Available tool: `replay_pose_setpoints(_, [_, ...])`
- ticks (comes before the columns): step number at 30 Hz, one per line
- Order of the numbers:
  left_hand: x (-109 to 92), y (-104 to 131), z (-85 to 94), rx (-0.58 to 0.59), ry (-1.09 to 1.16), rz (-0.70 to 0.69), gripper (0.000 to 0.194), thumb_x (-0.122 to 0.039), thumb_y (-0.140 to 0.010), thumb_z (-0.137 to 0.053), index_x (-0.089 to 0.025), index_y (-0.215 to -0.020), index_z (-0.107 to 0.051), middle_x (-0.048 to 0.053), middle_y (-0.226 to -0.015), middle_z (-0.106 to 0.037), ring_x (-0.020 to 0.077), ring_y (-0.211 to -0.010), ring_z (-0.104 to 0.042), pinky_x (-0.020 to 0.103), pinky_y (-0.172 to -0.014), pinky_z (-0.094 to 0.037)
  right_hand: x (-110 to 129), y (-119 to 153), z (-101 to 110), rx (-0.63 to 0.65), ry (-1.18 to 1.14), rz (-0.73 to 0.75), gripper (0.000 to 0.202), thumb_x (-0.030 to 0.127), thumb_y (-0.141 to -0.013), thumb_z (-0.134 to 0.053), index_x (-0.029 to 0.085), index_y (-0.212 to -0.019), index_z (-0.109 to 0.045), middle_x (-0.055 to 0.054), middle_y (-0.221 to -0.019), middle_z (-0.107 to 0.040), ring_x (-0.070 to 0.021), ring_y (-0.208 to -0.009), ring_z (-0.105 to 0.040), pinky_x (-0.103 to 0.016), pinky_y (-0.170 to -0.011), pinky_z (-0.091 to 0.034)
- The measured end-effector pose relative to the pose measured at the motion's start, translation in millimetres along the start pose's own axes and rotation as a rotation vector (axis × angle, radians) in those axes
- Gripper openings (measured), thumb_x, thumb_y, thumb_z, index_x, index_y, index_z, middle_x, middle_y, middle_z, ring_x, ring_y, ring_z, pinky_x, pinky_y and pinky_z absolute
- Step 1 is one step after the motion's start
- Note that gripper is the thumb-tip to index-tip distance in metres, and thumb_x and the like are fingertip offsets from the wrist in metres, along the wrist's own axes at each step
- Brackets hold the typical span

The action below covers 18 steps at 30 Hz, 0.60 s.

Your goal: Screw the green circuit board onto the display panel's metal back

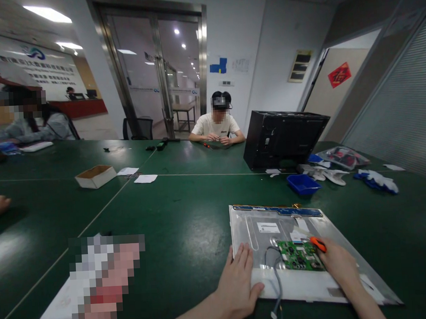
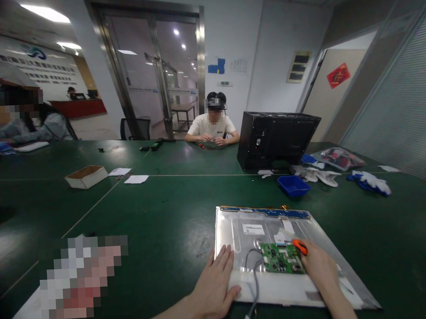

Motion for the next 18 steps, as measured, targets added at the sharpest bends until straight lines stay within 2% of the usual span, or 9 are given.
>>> replay_pose_setpoints(3, [-8.4, -13.3, -2.9, -0.014, 0.003, -0.031, 0.078, -0.057, -0.098, -0.034, -0.005, -0.155, -0.023, 0.018, -0.162, -0.018, 0.0321, -0.151, -0.009, 0.052, -0.123, -0.004, -21.7, -16.5, 2.1, 0.012, 0.018, -0.007, 0.038, 0.032, -0.091, -0.042, 0.021, -0.116, -0.069, -0.012, -0.114, -0.072, -0.0306, -0.089, -0.07, -0.038, -0.07, -0.05])
replay_pose_setpoints(5, [-15.2, -21.5, -2.9, -0.01, 0.014, -0.073, 0.078, -0.058, -0.097, -0.034, -0.005, -0.154, -0.025, 0.019, -0.161, -0.02, 0.0332, -0.151, -0.012, 0.053, -0.123, -0.006, -37.1, -29.7, 4.8, 0.042, 0.023, -0.041, 0.038, 0.032, -0.091, -0.043, 0.02, -0.114, -0.07, -0.014, -0.112, -0.073, -0.0318, -0.088, -0.07, -0.039, -0.069, -0.049])
replay_pose_setpoints(10, [-30.6, -42.3, -4.1, 0.032, 0.043, -0.233, 0.085, -0.063, -0.091, -0.045, -0.004, -0.15, -0.031, 0.023, -0.158, -0.028, 0.0368, -0.148, -0.021, 0.053, -0.122, -0.013, -66.4, -63.9, 25.0, 0.022, 0.031, -0.111, 0.044, 0.033, -0.091, -0.04, 0.013, -0.118, -0.068, -0.02, -0.097, -0.074, -0.0363, -0.084, -0.069, -0.041, -0.066, -0.047])
replay_pose_setpoints(14, [-39.7, -60.7, -8.4, -0.004, 0.049, -0.385, 0.089, -0.064, -0.083, -0.059, -0.005, -0.145, -0.038, 0.023, -0.152, -0.037, 0.0372, -0.144, -0.031, 0.048, -0.122, -0.015, -65.0, -79.8, 33.4, 0.01, -0.022, -0.066, 0.047, 0.038, -0.092, -0.038, 0.012, -0.118, -0.067, -0.021, -0.1, -0.073, -0.0342, -0.086, -0.068, -0.038, -0.068, -0.046])
replay_pose_setpoints(18, [-46.0, -79.5, -14.5, 0.018, 0.051, -0.494, 0.099, -0.069, -0.075, -0.065, -0.005, -0.144, -0.038, 0.025, -0.152, -0.036, 0.0398, -0.143, -0.032, 0.052, -0.12, -0.016, -42.6, -76.2, 21.3, 0.092, -0.132, 0.06, 0.043, 0.048, -0.087, -0.048, 0.014, -0.096, -0.073, -0.014, -0.087, -0.075, -0.0293, -0.08, -0.069, -0.033, -0.07, -0.047])
Point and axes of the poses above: each hand's wrist, its own y-axis away from the middle knuckle, its own z-axis out of the back of the hand, x = y × z, the point moved 7 cm from there along -y, towards the middle knuckle
